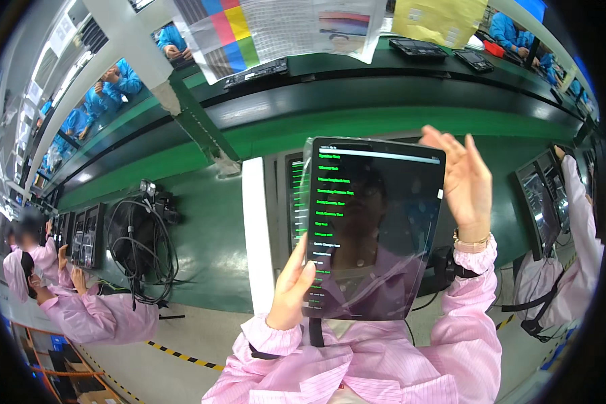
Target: The person picks up a tablet to tap its screen and hold it up to a poster, then places it into a tray to test it alongside another tablet using a white bar. They repeat this process by picking up the second tablet to tap its screen and hold it up to the poster before returning it to the tray.
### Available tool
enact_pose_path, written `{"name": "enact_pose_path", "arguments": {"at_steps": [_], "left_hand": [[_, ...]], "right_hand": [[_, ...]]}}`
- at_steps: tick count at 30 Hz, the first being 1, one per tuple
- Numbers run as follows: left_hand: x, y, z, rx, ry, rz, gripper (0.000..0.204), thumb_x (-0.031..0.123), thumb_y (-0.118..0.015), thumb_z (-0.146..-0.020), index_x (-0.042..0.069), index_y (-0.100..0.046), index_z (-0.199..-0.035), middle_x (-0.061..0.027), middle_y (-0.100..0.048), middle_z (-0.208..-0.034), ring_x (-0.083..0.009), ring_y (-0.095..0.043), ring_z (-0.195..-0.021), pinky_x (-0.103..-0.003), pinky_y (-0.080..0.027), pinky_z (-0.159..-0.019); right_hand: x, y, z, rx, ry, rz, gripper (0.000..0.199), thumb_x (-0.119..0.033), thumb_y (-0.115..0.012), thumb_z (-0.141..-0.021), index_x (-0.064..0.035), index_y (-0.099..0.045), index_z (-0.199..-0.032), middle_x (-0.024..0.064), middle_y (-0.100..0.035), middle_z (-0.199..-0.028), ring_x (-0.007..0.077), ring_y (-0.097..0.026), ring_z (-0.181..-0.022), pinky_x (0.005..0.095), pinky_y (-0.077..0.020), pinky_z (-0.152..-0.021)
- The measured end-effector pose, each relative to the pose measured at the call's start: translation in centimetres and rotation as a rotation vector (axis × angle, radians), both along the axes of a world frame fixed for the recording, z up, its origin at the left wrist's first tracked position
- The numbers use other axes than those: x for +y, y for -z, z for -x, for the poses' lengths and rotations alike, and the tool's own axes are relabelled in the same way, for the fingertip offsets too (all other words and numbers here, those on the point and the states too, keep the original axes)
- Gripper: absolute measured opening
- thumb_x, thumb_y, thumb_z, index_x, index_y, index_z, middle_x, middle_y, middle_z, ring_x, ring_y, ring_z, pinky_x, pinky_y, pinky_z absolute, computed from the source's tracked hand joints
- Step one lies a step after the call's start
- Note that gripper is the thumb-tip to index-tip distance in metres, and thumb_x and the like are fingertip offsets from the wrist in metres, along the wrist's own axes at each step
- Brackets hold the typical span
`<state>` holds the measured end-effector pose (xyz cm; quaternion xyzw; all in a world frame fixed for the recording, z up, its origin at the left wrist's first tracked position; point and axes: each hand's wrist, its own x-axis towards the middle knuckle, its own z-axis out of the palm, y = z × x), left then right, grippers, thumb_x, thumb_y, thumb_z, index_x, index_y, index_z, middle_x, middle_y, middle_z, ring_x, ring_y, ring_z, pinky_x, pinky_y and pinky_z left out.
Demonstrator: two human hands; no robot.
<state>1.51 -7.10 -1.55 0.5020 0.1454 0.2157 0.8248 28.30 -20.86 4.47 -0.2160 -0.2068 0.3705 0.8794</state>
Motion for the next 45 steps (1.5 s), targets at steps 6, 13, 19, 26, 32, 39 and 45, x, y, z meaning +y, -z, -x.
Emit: {"name": "enact_pose_path", "arguments": {"at_steps": [6, 13, 19, 26, 32, 39, 45], "left_hand": [[-1.6, -0.4, -3.0, 0.074, 0.047, 0.126, 0.056, 0.013, -0.043, -0.093, 0.001, -0.017, -0.142, -0.0127, -0.039, -0.135, -0.0206, -0.043, -0.121, -0.033, -0.035, -0.100], [-4.5, -1.1, -9.1, 0.084, 0.056, 0.311, 0.056, 0.017, -0.048, -0.093, 0.003, -0.023, -0.141, -0.0079, -0.029, -0.144, -0.0162, -0.025, -0.132, -0.030, -0.019, -0.107], [-5.3, 0.4, -10.3, 0.072, 0.479, 0.298, 0.067, 0.032, -0.040, -0.097, 0.007, 0.000, -0.144, -0.0087, -0.018, -0.148, -0.0183, -0.020, -0.134, -0.034, -0.018, -0.109], [0.0, -1.7, -3.1, 0.010, 0.263, -0.178, 0.049, 0.021, -0.040, -0.095, 0.001, -0.027, -0.137, -0.0158, -0.031, -0.142, -0.0244, -0.027, -0.133, -0.037, -0.017, -0.111], [4.1, -1.6, 1.9, 0.211, -0.225, -0.374, 0.040, 0.015, -0.037, -0.094, -0.002, -0.037, -0.130, -0.0162, -0.037, -0.137, -0.0251, -0.030, -0.131, -0.036, -0.019, -0.110], [5.2, 1.2, 1.0, 0.316, -0.192, -0.380, 0.043, 0.011, -0.040, -0.093, 0.000, -0.031, -0.134, -0.0156, -0.032, -0.140, -0.0250, -0.026, -0.133, -0.034, -0.018, -0.110], [6.1, 4.4, 0.0, 0.313, -0.167, -0.458, 0.055, 0.008, -0.047, -0.091, 0.000, -0.020, -0.138, -0.0182, -0.021, -0.144, -0.0271, -0.018, -0.136, -0.035, -0.017, -0.109]], "right_hand": [[-6.1, 2.3, 0.2, -0.339, 0.413, 0.299, 0.042, -0.032, -0.036, -0.097, 0.0033, -0.042, -0.119, 0.0246, -0.039, -0.132, 0.0345, -0.045, -0.120, 0.0415, -0.0368, -0.101], [-11.5, 7.7, 6.8, -0.256, 0.236, 0.580, 0.057, -0.036, -0.030, -0.098, 0.0077, -0.028, -0.134, 0.0175, -0.036, -0.137, 0.0250, -0.038, -0.125, 0.0343, -0.0293, -0.104], [-11.3, 7.0, 5.1, -0.103, 0.583, 0.735, 0.052, -0.039, -0.036, -0.097, 0.0051, -0.050, -0.121, 0.0171, -0.051, -0.124, 0.0198, -0.048, -0.114, 0.0290, -0.0355, -0.097], [-11.0, 8.6, 2.3, -0.230, 0.682, 0.667, 0.047, -0.032, -0.040, -0.097, 0.0079, -0.050, -0.119, 0.0171, -0.054, -0.120, 0.0170, -0.054, -0.105, 0.0270, -0.0421, -0.091], [-11.0, 9.0, 1.0, -0.174, 0.741, 0.659, 0.047, -0.033, -0.040, -0.097, 0.0079, -0.052, -0.118, 0.0158, -0.053, -0.121, 0.0169, -0.054, -0.105, 0.0273, -0.0431, -0.090], [-10.8, 8.9, 0.7, -0.228, 0.823, 0.689, 0.048, -0.034, -0.041, -0.097, 0.0055, -0.051, -0.121, 0.0120, -0.054, -0.120, 0.0132, -0.054, -0.102, 0.0256, -0.0425, -0.088], [-11.0, 9.0, 0.2, -0.556, 0.719, 0.957, 0.044, -0.031, -0.042, -0.097, 0.0063, -0.056, -0.116, 0.0116, -0.058, -0.117, 0.0152, -0.053, -0.103, 0.0278, -0.0388, -0.091]]}}
